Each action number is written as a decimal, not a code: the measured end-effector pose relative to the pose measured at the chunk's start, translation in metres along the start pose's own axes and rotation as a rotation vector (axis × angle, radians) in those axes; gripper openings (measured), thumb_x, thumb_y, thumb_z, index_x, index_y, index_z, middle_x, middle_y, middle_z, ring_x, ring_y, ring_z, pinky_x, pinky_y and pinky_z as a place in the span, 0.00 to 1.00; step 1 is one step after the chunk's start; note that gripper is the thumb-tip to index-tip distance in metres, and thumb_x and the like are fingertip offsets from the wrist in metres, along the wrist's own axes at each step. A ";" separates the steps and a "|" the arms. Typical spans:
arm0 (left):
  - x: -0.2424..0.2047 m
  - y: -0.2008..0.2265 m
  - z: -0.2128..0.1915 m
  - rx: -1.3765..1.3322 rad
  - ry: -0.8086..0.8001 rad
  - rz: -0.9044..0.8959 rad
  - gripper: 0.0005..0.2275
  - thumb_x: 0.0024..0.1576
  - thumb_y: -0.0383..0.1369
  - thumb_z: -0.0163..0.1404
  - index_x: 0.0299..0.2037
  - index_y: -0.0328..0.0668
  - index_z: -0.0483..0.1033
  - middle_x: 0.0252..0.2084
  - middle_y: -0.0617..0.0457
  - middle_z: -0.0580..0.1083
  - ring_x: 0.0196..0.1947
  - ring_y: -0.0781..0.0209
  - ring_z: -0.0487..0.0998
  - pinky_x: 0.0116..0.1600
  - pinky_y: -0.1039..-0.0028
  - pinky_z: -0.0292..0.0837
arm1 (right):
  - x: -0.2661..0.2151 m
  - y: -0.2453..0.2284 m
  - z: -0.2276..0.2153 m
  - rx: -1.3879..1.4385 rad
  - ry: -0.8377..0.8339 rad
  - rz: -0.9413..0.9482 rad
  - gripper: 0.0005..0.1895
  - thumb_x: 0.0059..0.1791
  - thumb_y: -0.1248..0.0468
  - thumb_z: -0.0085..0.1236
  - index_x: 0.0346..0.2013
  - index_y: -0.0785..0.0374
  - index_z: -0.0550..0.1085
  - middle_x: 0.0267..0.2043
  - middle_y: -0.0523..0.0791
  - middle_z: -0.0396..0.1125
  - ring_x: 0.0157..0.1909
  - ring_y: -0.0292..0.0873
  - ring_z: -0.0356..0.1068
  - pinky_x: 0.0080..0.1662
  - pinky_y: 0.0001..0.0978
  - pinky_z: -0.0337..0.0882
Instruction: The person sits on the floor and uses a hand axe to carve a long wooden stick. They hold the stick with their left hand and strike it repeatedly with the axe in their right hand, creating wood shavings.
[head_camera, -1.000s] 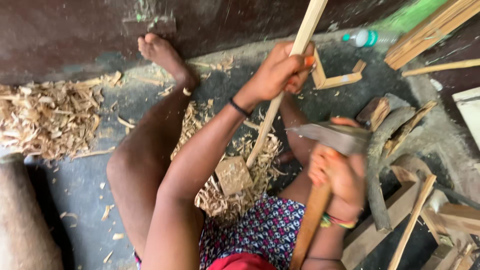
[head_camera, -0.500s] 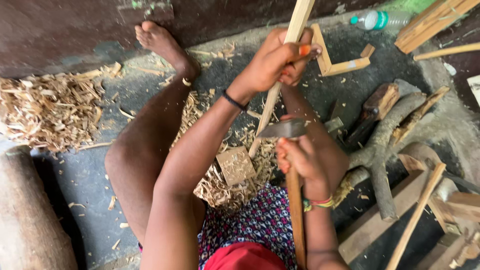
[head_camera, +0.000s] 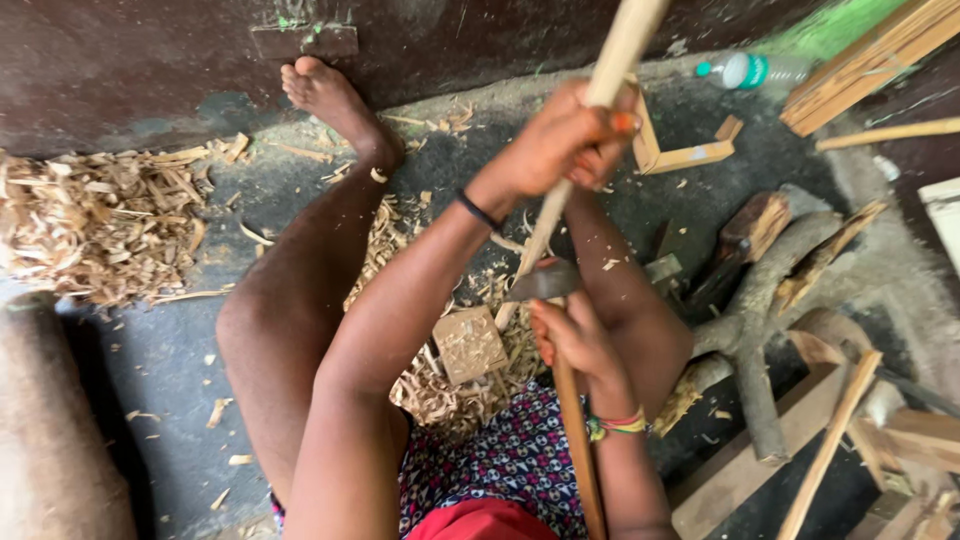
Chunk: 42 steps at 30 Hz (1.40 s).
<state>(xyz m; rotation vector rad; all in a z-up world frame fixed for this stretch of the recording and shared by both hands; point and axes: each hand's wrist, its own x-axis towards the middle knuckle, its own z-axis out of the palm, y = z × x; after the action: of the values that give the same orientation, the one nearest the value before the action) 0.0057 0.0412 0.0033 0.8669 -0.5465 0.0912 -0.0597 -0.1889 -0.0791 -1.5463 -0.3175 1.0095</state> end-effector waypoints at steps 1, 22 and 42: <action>-0.002 0.005 -0.003 0.020 0.021 0.012 0.08 0.66 0.29 0.41 0.34 0.43 0.60 0.19 0.58 0.59 0.14 0.71 0.55 0.20 0.76 0.51 | 0.001 0.012 0.000 0.032 -0.018 -0.016 0.22 0.54 0.65 0.49 0.63 0.52 0.59 0.24 0.40 0.59 0.16 0.32 0.59 0.18 0.25 0.63; -0.012 -0.067 -0.028 0.259 0.252 0.082 0.13 0.68 0.34 0.43 0.56 0.36 0.73 0.29 0.63 0.63 0.26 0.74 0.61 0.32 0.80 0.56 | -0.033 0.068 -0.007 0.092 0.003 -0.110 0.31 0.51 0.60 0.60 0.64 0.55 0.56 0.25 0.39 0.60 0.17 0.30 0.59 0.19 0.22 0.63; -0.037 -0.035 -0.044 0.448 0.585 0.324 0.12 0.71 0.39 0.46 0.52 0.35 0.69 0.24 0.61 0.65 0.23 0.74 0.64 0.27 0.78 0.58 | 0.025 0.131 0.010 0.126 -0.074 0.208 0.24 0.51 0.56 0.60 0.55 0.56 0.60 0.25 0.41 0.62 0.18 0.34 0.62 0.21 0.26 0.66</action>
<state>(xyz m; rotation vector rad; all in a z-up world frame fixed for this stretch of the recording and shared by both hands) 0.0022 0.0561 -0.0625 1.1190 -0.1046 0.7618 -0.0958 -0.1986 -0.2073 -1.4508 -0.1426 1.2284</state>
